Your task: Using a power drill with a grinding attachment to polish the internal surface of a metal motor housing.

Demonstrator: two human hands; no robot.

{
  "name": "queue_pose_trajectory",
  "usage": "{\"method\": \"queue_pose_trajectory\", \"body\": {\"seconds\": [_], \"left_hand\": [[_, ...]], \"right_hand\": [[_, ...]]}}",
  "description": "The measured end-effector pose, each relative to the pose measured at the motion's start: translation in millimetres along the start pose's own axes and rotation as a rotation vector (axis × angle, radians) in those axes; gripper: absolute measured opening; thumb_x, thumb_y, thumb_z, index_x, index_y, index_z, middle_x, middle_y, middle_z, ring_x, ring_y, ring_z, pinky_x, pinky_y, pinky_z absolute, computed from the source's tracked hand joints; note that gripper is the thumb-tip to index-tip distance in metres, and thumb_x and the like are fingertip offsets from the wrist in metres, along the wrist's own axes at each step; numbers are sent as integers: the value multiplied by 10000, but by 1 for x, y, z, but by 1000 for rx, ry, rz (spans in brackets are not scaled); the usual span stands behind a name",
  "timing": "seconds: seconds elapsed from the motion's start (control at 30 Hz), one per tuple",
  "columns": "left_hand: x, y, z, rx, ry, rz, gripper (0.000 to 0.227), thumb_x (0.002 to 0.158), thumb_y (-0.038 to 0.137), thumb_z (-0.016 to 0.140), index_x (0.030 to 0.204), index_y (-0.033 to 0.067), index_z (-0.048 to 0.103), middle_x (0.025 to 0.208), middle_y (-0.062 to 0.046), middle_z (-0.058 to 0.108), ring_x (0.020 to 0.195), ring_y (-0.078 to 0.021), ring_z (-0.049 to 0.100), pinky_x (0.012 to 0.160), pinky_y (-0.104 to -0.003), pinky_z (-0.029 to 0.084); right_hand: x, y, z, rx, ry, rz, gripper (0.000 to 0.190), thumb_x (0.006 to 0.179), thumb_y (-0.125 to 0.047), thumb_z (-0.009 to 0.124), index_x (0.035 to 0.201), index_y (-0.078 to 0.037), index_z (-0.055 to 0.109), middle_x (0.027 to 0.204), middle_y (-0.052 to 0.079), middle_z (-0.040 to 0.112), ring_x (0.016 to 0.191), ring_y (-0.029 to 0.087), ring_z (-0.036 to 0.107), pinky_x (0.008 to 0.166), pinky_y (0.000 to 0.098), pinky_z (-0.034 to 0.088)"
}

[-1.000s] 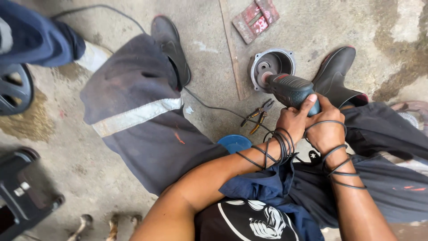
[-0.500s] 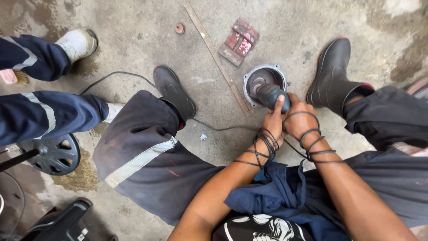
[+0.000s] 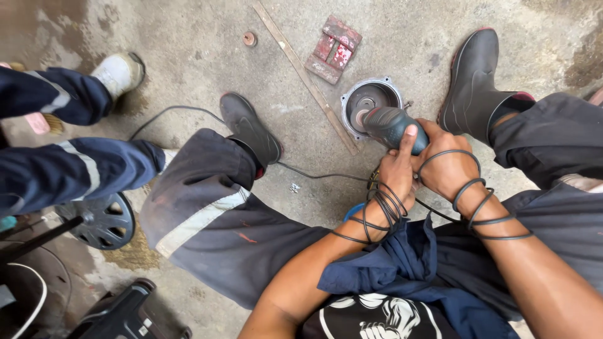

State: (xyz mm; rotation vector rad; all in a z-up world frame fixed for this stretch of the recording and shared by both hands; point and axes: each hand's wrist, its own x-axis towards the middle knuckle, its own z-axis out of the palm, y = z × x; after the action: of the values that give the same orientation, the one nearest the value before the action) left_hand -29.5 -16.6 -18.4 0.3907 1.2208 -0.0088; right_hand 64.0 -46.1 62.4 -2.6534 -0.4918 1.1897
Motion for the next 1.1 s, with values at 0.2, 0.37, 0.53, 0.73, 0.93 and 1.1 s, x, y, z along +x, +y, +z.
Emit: {"method": "queue_pose_trajectory", "body": {"seconds": [0.2, 0.37, 0.53, 0.73, 0.93, 1.1], "left_hand": [[0, -10, -4, -21, -41, 37, 815, 958, 568, 774, 1287, -127, 507, 1104, -241, 662, 941, -330, 715, 735, -487, 626], [1, -13, -6, -67, -33, 48, 724, 963, 535, 792, 1217, -93, 536, 1046, -205, 683, 873, -299, 729, 687, -465, 638], [28, -17, -16, -94, 17, 49, 823, 949, 560, 801, 1276, -147, 534, 1109, -279, 675, 971, -352, 720, 736, -464, 638], [76, -24, -30, -89, 57, 36, 906, 944, 614, 769, 1314, -170, 505, 1172, -341, 638, 1029, -404, 689, 774, -495, 631], [90, -28, -38, -60, 44, 35, 934, 940, 619, 755, 1347, -174, 478, 1177, -354, 626, 1029, -441, 678, 780, -557, 608], [48, -9, -21, -43, 13, 44, 882, 915, 596, 789, 1310, -144, 515, 1096, -297, 662, 942, -398, 708, 747, -554, 610]], "right_hand": [[-6, 4, 3, -20, 5, 3, 661, 861, -439, 709, 1482, -238, 603, 1166, 254, 752, 1154, 454, 678, 982, 579, 548], [-6, 3, 4, -29, 3, 12, 690, 842, -464, 723, 1488, -259, 594, 1171, 239, 753, 1142, 453, 683, 976, 575, 551], [12, -3, 17, -42, -5, 20, 715, 829, -478, 739, 1490, -247, 594, 1158, 257, 756, 1135, 455, 687, 970, 567, 557], [47, 3, 46, -48, -34, -1, 727, 835, -494, 740, 1500, -250, 575, 1160, 268, 748, 1138, 453, 683, 973, 565, 550], [46, -3, 44, -12, -32, -1, 723, 837, -508, 732, 1487, -230, 579, 1154, 287, 741, 1146, 463, 675, 986, 566, 544], [19, -6, 21, 31, -16, -42, 697, 852, -477, 740, 1478, -208, 591, 1146, 282, 743, 1146, 463, 673, 979, 569, 544]]}}
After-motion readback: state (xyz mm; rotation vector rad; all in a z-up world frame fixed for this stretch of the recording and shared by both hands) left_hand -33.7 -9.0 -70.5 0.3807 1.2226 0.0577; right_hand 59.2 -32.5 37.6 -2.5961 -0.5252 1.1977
